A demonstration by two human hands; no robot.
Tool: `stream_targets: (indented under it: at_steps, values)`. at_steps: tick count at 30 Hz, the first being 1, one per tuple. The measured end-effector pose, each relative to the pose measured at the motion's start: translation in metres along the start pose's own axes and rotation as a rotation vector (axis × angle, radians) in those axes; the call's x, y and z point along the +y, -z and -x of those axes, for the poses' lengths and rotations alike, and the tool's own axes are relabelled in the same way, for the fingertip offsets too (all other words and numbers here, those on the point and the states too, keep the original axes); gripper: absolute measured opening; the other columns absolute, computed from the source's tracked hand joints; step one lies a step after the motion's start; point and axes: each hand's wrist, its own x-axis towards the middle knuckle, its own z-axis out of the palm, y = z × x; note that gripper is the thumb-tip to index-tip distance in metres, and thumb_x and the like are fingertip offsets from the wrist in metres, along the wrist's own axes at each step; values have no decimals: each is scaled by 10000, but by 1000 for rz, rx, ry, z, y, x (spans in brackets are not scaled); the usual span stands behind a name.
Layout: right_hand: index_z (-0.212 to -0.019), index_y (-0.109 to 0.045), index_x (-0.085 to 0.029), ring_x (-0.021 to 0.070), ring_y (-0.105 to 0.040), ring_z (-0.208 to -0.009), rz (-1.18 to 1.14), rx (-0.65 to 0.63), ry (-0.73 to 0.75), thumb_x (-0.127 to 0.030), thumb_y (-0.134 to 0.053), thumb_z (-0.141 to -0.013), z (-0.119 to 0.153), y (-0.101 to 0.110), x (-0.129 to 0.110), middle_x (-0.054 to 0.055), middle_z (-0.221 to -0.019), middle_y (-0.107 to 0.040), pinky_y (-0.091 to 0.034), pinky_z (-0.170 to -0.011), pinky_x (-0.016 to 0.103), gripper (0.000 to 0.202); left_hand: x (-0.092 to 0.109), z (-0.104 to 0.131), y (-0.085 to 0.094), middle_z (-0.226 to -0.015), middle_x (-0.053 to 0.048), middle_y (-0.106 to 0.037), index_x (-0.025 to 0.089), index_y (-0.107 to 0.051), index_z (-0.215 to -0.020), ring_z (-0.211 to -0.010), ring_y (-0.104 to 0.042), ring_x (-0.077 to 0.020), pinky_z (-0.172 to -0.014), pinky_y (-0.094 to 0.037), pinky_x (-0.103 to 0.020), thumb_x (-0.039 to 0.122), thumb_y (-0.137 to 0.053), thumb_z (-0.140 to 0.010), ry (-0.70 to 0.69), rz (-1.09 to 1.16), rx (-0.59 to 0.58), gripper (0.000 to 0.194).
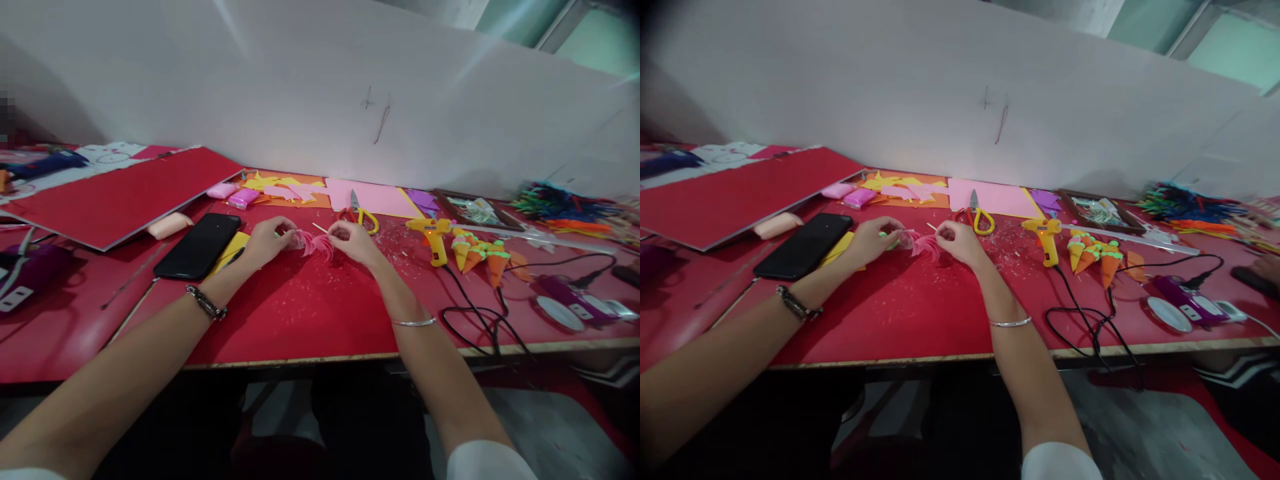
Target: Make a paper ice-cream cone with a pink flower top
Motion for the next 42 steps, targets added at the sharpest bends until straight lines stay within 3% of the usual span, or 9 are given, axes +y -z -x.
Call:
stream_targets:
  at_steps: [5, 9, 18, 20, 25, 32, 38, 42]
  values:
    - [-705, -520, -172, 108, -527, -618, -60, 112, -54, -229, -508, -669, -4, 2, 2, -7, -670, -543, -431, -632, 265, 68, 5, 2, 1, -799, -17, -631, 167, -571, -845, -652, -553, -110, -606, -422, -211, 319, -489, -744, 6, 23, 12, 200]
    - [-685, -525, -174, 114, -535, -609, -42, 169, -114, -216, -507, -658, -4, 2, 5, -2, -665, -554, -431, -622, 268, 53, 11, 6, 1, -793, -18, -634, 179, -551, -878, -662, -560, -123, -596, -416, -225, 391, -464, -763, -6, -18, -74, 256]
    - [-653, -477, -193, 122, -507, -530, -66, 369, -261, -225, -504, -644, -8, 4, 13, -21, -581, -531, -407, -547, 262, 43, 22, 13, -7, -744, -23, -583, 173, -544, -806, -617, -507, -127, -546, -364, -237, 411, -435, -777, -126, -191, -114, 263]
    - [-660, -476, -192, 113, -508, -579, -108, 341, -249, -223, -495, -655, -10, 2, 13, -24, -626, -531, -409, -587, 255, 37, 23, 14, -9, -763, -29, -583, 172, -545, -805, -627, -511, -129, -554, -365, -241, 410, -427, -782, -130, -202, -124, 267]
    - [-740, -484, -203, 100, -508, -655, -332, 130, -286, -267, -472, -692, -10, -9, 14, -42, -691, -531, -415, -645, 239, 81, 24, 16, -10, -803, -33, -606, 181, -530, -911, -665, -542, -143, -580, -384, -250, 395, -405, -797, -85, -184, -117, 273]
    - [-731, -467, -211, 106, -526, -686, -435, 59, -253, -253, -469, -703, -10, -14, 7, -40, -692, -548, -432, -679, 249, 50, 25, 16, -11, -827, -36, -621, 205, -435, -1150, -677, -570, -152, -581, -396, -249, 418, -388, -804, -30, -196, -136, 409]
    - [-722, -445, -213, 96, -529, -630, -563, 44, -263, -266, -495, -681, -9, -14, -1, -50, -668, -527, -445, -675, 256, 84, 23, 15, -10, -844, -54, -613, 191, -559, -958, -677, -547, -153, -562, -372, -245, 469, -381, -792, -61, -292, -98, 370]
    - [-709, -430, -211, 89, -521, -607, -652, 109, -249, -256, -505, -657, -9, -11, -2, -57, -662, -501, -449, -666, 252, 102, 21, 15, -7, -750, -49, -606, 190, -607, -771, -620, -531, -158, -512, -331, -253, 505, -380, -773, -35, -378, -85, 388]
